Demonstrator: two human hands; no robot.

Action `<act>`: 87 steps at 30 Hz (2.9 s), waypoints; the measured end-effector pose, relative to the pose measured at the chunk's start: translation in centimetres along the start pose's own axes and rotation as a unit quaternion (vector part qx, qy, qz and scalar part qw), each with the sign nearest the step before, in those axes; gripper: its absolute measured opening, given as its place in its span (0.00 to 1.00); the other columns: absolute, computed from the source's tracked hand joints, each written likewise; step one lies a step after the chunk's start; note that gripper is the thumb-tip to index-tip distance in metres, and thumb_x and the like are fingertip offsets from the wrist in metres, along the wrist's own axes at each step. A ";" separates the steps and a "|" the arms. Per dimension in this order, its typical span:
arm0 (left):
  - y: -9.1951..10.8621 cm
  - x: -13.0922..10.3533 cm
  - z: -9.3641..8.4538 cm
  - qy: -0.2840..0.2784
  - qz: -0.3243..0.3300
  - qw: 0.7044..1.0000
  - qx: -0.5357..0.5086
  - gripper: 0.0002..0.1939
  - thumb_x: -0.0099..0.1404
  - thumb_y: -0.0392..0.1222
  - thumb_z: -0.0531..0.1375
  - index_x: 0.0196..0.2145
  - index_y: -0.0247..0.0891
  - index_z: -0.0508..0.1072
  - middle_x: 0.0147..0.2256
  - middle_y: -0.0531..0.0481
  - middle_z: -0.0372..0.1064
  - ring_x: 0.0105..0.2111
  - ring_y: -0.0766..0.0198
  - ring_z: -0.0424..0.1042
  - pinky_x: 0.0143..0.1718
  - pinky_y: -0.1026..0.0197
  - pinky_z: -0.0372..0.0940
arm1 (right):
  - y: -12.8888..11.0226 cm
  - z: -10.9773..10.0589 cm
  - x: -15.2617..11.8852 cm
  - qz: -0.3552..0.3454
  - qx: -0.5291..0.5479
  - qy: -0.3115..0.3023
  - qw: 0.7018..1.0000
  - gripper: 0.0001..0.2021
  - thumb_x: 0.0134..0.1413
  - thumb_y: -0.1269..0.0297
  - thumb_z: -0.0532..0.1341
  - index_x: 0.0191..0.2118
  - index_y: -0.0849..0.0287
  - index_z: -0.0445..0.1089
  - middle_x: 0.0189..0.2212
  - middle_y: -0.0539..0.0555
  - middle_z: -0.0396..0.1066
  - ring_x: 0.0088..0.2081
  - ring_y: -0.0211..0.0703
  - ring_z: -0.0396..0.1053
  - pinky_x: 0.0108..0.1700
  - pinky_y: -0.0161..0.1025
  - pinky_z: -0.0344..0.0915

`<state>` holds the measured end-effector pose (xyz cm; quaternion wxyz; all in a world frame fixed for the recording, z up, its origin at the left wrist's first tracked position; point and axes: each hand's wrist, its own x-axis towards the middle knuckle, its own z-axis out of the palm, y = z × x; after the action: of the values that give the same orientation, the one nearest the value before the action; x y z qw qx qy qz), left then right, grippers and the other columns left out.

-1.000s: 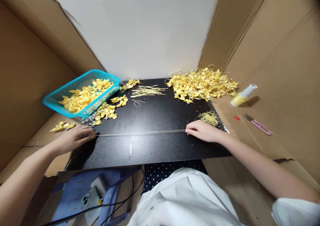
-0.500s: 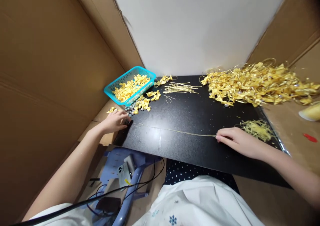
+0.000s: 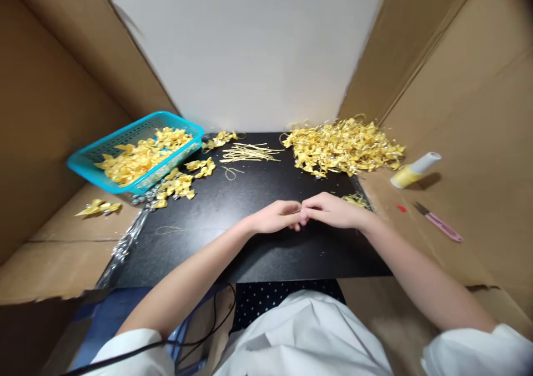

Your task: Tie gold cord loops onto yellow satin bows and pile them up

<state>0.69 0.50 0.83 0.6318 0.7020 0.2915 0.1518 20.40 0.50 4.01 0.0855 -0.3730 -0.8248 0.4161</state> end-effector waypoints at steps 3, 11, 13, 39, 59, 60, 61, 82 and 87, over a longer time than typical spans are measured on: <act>-1.4 0.3 -0.7 -0.010 -0.044 0.995 -0.087 0.22 0.65 0.58 0.55 0.30 0.33 0.68 0.18 0.58 0.54 0.18 0.73 0.53 0.21 0.68 0.51 | 0.7 -0.5 -0.2 0.009 0.015 -0.030 0.999 0.15 0.61 0.59 0.53 0.29 0.62 0.70 0.25 0.49 0.68 0.27 0.35 0.62 0.32 0.33 0.56; -1.9 -0.4 -0.7 0.022 -0.071 0.988 -0.135 0.20 0.65 0.54 0.54 0.24 0.37 0.57 0.20 0.60 0.44 0.19 0.73 0.43 0.20 0.67 0.39 | 4.2 -2.5 -1.4 0.046 0.086 0.306 0.947 0.11 0.57 0.57 0.58 0.37 0.60 0.72 0.36 0.54 0.74 0.37 0.42 0.69 0.42 0.40 0.63; -1.9 -0.5 -0.7 0.024 -0.072 0.990 -0.120 0.20 0.65 0.53 0.53 0.23 0.37 0.56 0.20 0.59 0.45 0.19 0.73 0.43 0.20 0.67 0.40 | 4.4 -2.3 -1.5 0.027 0.064 0.355 0.932 0.10 0.57 0.59 0.59 0.38 0.59 0.73 0.38 0.54 0.74 0.39 0.42 0.69 0.44 0.41 0.63; -2.4 -0.7 -0.9 0.069 -0.064 0.974 -0.207 0.16 0.61 0.44 0.54 0.20 0.39 0.53 0.18 0.59 0.43 0.18 0.72 0.42 0.19 0.66 0.39 | 3.6 0.3 -0.5 -0.050 0.108 0.165 0.979 0.12 0.59 0.67 0.56 0.26 0.60 0.72 0.30 0.52 0.72 0.35 0.39 0.68 0.43 0.38 0.62; -2.3 -0.6 -1.1 0.070 -0.079 0.963 -0.248 0.18 0.63 0.45 0.54 0.19 0.39 0.52 0.17 0.60 0.41 0.17 0.73 0.41 0.19 0.66 0.38 | 3.0 3.6 1.9 -0.091 0.047 0.174 0.979 0.08 0.60 0.63 0.59 0.33 0.59 0.72 0.33 0.52 0.74 0.37 0.41 0.67 0.46 0.42 0.59; -2.3 -0.6 -1.1 0.070 -0.080 0.963 -0.250 0.18 0.63 0.45 0.54 0.19 0.39 0.53 0.17 0.60 0.40 0.17 0.73 0.41 0.19 0.65 0.38 | 3.2 3.5 1.9 -0.096 0.063 0.177 0.978 0.09 0.61 0.64 0.58 0.32 0.59 0.72 0.32 0.52 0.74 0.36 0.41 0.67 0.45 0.41 0.60; -2.4 -0.6 -1.2 0.070 -0.081 0.962 -0.252 0.18 0.63 0.46 0.54 0.19 0.39 0.53 0.17 0.60 0.40 0.17 0.73 0.41 0.19 0.65 0.38 | 3.3 3.3 1.8 -0.099 0.077 0.180 0.976 0.10 0.61 0.64 0.58 0.31 0.60 0.73 0.31 0.52 0.74 0.36 0.40 0.67 0.44 0.40 0.60; -2.5 -0.6 -1.2 0.075 -0.076 0.962 -0.250 0.16 0.60 0.40 0.55 0.19 0.39 0.52 0.17 0.60 0.42 0.17 0.74 0.42 0.18 0.67 0.38 | 3.3 0.6 -0.1 -0.074 0.165 0.175 0.968 0.11 0.56 0.68 0.57 0.23 0.60 0.67 0.26 0.50 0.67 0.31 0.37 0.64 0.40 0.37 0.59; -2.6 -0.7 -1.2 0.083 -0.076 0.967 -0.230 0.17 0.59 0.42 0.55 0.19 0.39 0.52 0.17 0.61 0.41 0.17 0.75 0.41 0.17 0.68 0.39 | 3.8 -0.9 -1.8 0.029 0.050 0.187 0.981 0.10 0.54 0.71 0.56 0.23 0.60 0.66 0.25 0.49 0.67 0.29 0.36 0.63 0.35 0.35 0.58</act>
<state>-1.11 1.12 -1.46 0.7598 0.4982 0.3527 0.2235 24.21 1.25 2.01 0.2444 -0.4629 -0.7616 0.3820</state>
